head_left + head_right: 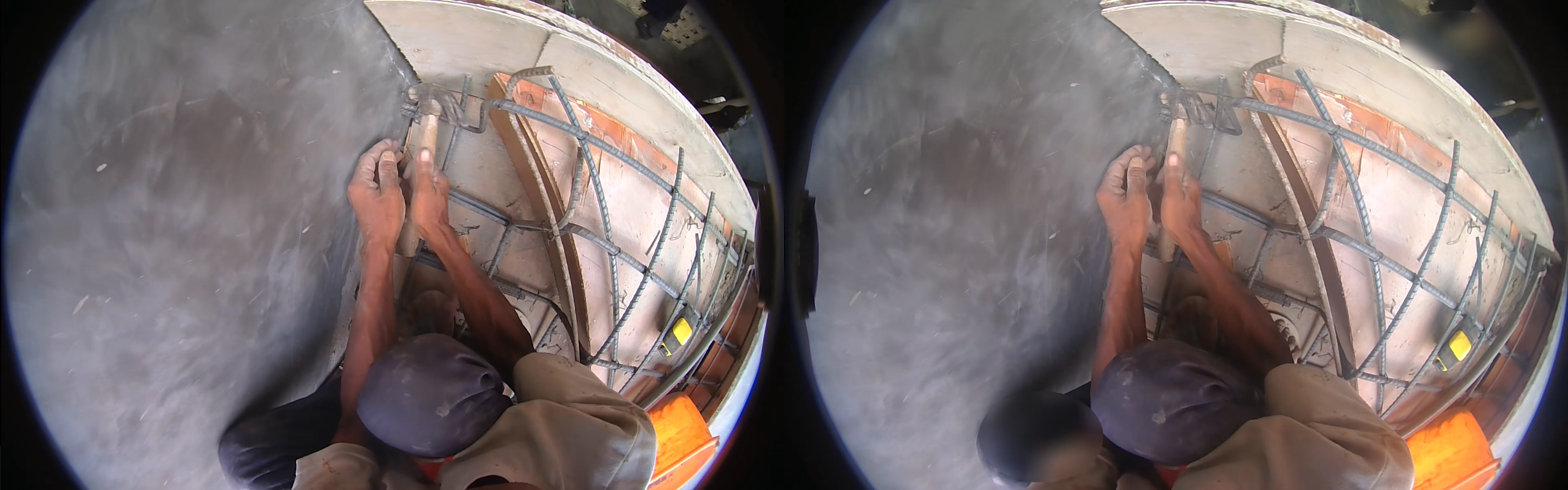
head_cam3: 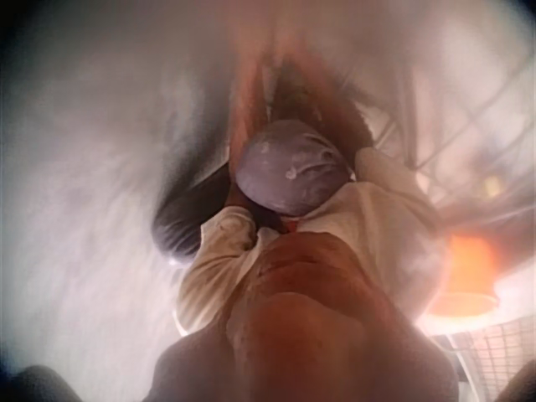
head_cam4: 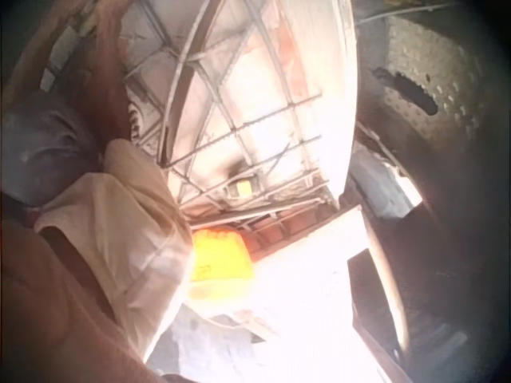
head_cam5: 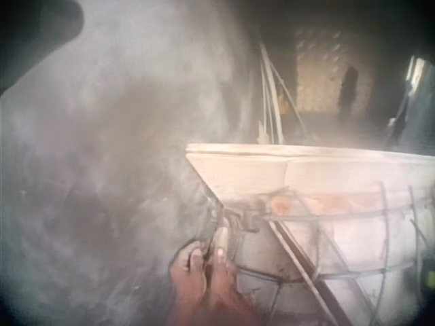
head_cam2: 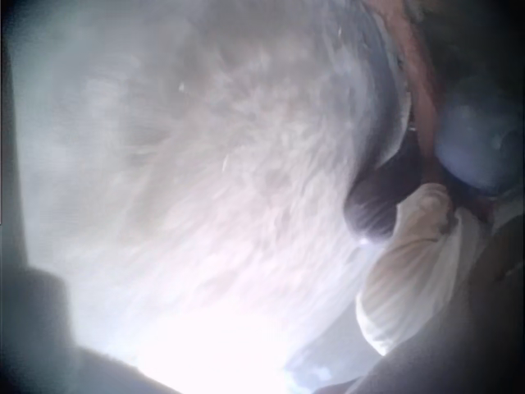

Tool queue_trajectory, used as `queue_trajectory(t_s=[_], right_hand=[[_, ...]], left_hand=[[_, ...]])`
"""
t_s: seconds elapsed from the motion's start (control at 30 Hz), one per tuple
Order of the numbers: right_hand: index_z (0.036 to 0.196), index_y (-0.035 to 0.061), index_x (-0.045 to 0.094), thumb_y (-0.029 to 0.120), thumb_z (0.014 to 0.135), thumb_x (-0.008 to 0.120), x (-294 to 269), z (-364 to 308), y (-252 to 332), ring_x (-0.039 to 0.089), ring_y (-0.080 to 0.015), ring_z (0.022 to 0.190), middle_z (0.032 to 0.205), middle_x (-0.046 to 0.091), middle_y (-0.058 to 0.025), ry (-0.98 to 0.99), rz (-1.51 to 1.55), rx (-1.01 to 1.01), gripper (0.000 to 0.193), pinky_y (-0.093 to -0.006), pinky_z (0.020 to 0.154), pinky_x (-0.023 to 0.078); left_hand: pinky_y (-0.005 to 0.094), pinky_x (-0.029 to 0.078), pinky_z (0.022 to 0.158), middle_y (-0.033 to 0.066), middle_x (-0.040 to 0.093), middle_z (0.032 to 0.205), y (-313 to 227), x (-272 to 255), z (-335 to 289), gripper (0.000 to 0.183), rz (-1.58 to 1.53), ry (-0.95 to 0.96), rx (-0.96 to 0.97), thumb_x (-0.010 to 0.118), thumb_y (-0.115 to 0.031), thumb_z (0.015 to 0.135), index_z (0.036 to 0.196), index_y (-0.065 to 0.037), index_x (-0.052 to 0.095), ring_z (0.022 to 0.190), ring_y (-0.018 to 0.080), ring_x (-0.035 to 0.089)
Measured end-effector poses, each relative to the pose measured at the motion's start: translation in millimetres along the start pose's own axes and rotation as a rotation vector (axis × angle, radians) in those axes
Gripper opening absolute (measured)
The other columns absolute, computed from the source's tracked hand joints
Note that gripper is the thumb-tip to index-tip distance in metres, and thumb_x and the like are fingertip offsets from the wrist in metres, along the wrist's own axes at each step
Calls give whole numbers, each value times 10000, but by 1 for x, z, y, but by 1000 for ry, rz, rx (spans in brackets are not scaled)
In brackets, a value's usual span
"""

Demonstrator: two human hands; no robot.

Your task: The person works on a curved concrete formwork structure, using a metal bar to adjust the rebar grid. They measure the structure with a tape measure and use a hammer to secure nails. The person also handles a wooden plank and a bucket of tools during the process.

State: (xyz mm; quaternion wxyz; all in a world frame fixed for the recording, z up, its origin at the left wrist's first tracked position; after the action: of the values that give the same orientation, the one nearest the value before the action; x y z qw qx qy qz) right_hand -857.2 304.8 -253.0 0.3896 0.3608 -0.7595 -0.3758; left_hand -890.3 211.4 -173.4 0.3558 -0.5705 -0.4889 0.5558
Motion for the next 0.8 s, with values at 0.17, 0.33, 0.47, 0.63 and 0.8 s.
queue_trajectory(t_s=[0.17,0.33,0.47,0.63,0.8], right_hand=[[901,26,613,466,1126,424,2,-11,22,503,-125,755,779,555,-15,-66,98,-429,529,-336,677,441],[913,36,603,463,1128,421,-1,1,-8,504,-117,705,751,539,-5,-18,46,97,511,-322,624,440],[939,40,609,509,1119,418,-2,-21,8,519,-118,675,739,534,-1,-8,153,-99,538,-321,579,440],[944,45,594,490,1126,418,-9,14,-4,493,-114,604,697,517,-8,-102,-10,88,511,-317,532,424],[945,40,592,519,1112,437,-6,-13,13,528,-156,632,731,536,-38,122,146,46,531,-352,538,448]], left_hand=[[339,557,983,171,715,1260,-5,9,1,311,-74,-34,16,548,-119,1087,1304,81,645,1146,242,700],[338,550,981,164,727,1239,-8,2,2,296,-77,-69,28,557,-117,1082,1278,78,661,1132,230,702],[328,549,911,135,743,1171,-1,-4,-3,268,-51,-100,64,573,-95,1063,1244,66,688,1045,186,694],[329,548,903,138,744,1163,1,7,2,267,-113,-103,69,576,-102,1065,1240,65,687,1037,186,692],[346,547,981,169,727,1231,0,2,-1,302,-58,-64,-5,562,-131,1088,1282,83,649,1134,236,702]])
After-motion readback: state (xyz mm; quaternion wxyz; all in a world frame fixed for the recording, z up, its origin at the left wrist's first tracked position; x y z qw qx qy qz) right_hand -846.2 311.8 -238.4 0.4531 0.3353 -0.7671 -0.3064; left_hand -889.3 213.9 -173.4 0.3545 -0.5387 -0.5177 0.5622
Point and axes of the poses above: each hand's wrist, its own z-axis towards the middle knuckle, its own x-axis out of the palm, y = z × x, the point moved 6 cm from there along z, towards the middle knuckle
